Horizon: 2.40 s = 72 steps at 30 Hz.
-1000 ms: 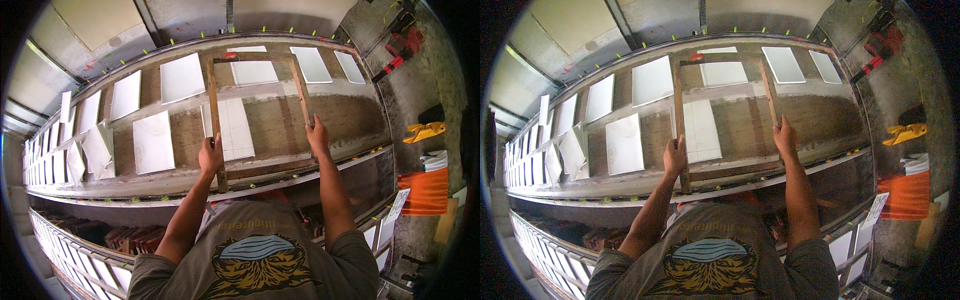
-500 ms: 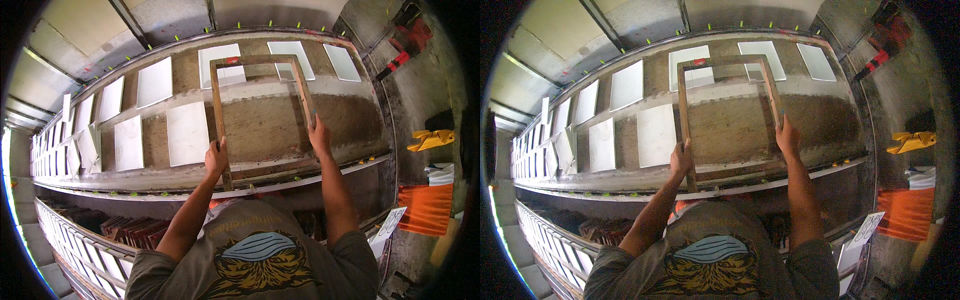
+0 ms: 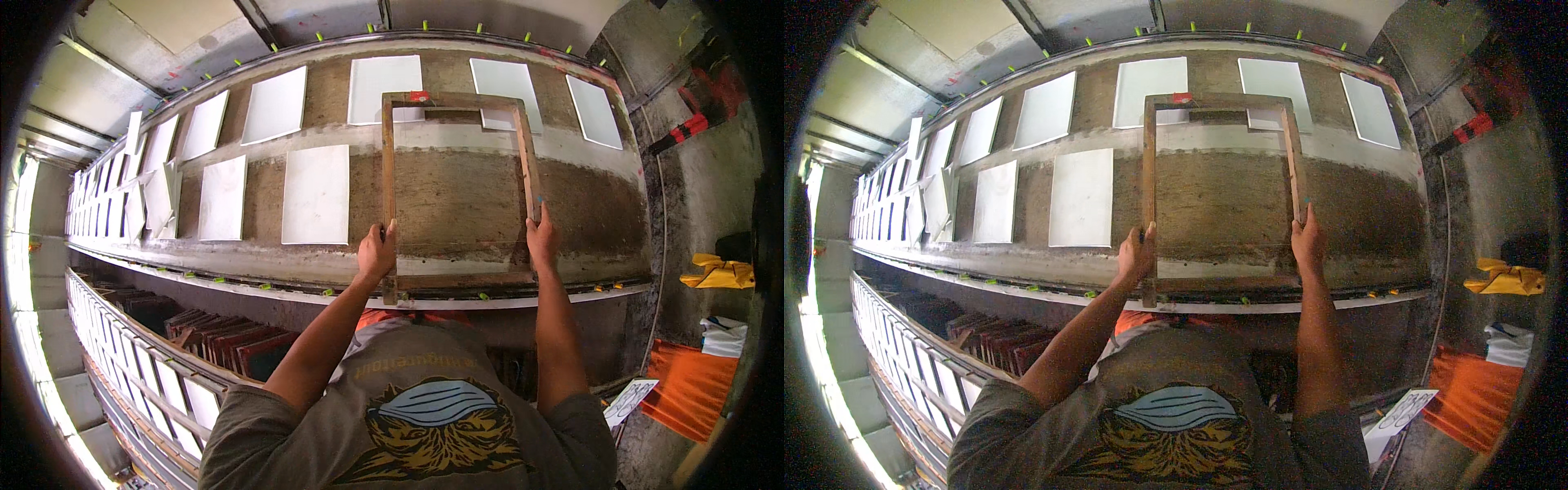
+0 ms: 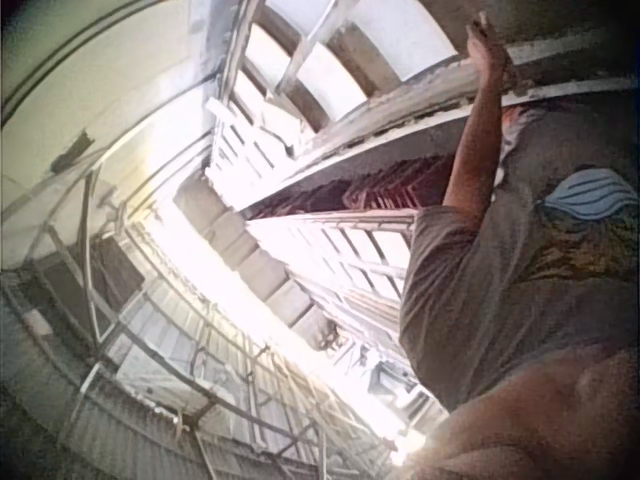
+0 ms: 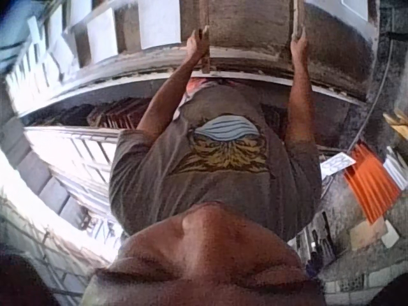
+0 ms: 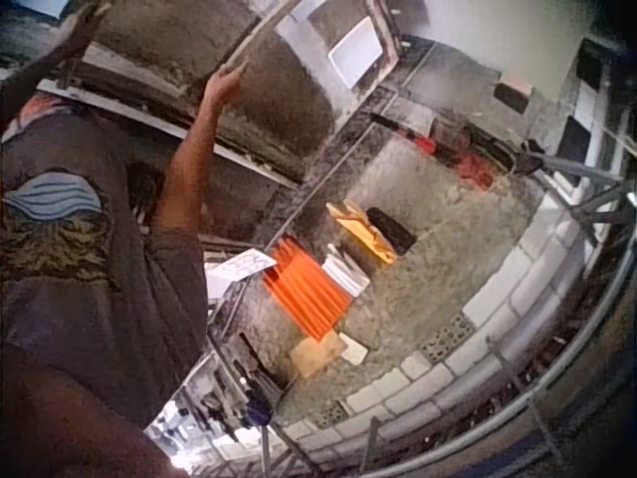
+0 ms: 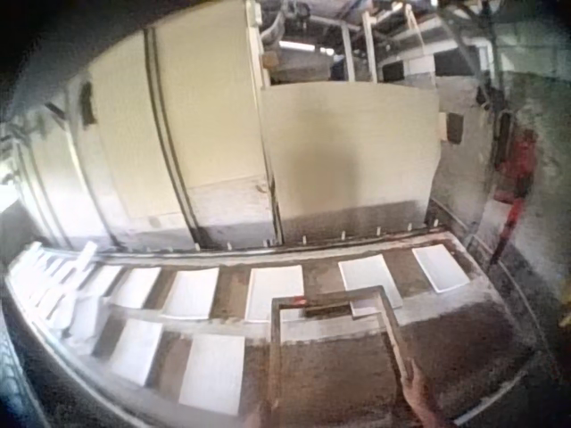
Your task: The person repeatedly places white rectangular tiles into a wooden frame on a workbench, presses them down, removes them, and stacks them. The process is repeated multiple times with tiles being handled one at a time.
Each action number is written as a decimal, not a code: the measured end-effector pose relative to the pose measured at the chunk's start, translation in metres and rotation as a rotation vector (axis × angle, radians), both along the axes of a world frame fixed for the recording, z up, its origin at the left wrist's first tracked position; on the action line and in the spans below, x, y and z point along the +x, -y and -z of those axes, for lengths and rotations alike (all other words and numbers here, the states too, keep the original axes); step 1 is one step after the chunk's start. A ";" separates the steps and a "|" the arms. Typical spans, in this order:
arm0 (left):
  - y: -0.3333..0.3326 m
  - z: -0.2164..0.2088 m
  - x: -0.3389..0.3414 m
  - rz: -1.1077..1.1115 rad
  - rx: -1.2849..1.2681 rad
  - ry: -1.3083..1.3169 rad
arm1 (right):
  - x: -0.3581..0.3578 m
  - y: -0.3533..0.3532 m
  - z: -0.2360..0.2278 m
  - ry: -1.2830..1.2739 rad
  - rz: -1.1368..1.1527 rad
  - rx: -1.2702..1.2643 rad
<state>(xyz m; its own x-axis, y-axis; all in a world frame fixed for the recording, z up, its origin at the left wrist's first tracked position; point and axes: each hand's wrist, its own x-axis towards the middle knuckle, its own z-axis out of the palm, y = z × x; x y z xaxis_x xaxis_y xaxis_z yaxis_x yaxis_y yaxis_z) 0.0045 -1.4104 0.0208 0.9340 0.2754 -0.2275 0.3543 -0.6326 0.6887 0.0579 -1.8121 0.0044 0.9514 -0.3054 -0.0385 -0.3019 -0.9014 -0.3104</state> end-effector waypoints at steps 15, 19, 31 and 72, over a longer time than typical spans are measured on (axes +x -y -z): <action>0.006 0.013 0.000 0.126 0.025 0.104 | -0.005 -0.003 -0.018 -0.151 0.074 -0.017; 0.010 0.018 0.005 0.133 0.074 0.037 | -0.013 0.011 -0.002 -0.035 0.036 -0.066; 0.008 0.015 0.000 0.171 0.121 -0.014 | -0.011 -0.008 -0.017 -0.151 0.024 -0.074; -0.271 -0.036 -0.010 0.074 -0.028 0.210 | -0.016 -0.445 -0.042 0.303 -0.586 0.162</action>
<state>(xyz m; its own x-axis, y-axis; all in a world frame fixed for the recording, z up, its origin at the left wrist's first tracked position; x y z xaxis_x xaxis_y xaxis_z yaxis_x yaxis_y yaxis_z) -0.0056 -1.1399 0.0568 0.9790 0.2011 -0.0327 0.1549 -0.6307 0.7604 0.0417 -1.3669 0.0465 0.9338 0.2514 0.2546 0.3444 -0.8245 -0.4490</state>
